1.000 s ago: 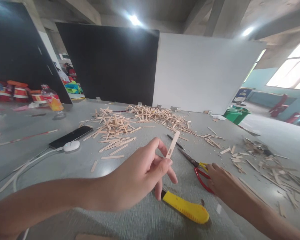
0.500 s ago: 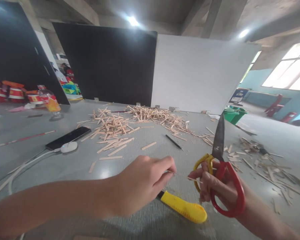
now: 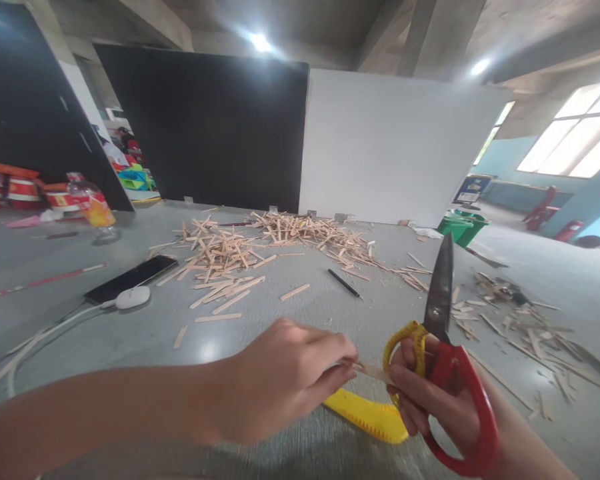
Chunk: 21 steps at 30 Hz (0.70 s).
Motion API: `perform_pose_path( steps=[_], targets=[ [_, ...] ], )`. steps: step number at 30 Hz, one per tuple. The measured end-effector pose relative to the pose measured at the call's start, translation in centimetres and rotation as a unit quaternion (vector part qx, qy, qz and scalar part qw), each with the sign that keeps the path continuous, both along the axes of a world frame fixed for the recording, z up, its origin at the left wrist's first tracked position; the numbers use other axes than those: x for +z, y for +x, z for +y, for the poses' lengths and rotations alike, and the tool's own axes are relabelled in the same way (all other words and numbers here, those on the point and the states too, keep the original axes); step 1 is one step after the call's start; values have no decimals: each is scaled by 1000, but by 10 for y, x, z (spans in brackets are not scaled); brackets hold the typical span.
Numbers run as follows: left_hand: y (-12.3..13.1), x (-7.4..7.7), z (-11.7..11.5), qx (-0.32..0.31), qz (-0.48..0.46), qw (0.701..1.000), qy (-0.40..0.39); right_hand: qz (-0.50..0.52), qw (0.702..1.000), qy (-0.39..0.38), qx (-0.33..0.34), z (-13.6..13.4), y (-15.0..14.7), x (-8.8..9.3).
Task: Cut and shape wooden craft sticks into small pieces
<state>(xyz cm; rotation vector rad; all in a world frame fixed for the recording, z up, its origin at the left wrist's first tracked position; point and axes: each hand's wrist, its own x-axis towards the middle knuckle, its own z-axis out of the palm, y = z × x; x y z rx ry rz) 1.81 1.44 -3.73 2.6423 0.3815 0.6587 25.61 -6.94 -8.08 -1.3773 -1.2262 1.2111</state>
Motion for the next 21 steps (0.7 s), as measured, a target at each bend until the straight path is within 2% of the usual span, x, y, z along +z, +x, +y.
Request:
perform_pose_path(
  steps=[4,9,14,18,21],
  targets=[
    [-1,4,0,-7,21,999,-27,3,1000,-2,12,-1,-1,-1],
    [-1,3,0,-2,40,998,-49,9,1000,1,-7,-4,-6,2],
    [-1,2,0,6,58,997,-43,3,1000,-8,-3,-5,-9,3],
    [-2,0,2,-15,80,997,-14,-9,1000,-11,-3,-2,-5,-4],
    [-4,-4,5,-59,92,992,58,-15,999,-19,31,1,-2,-9]
  ],
)
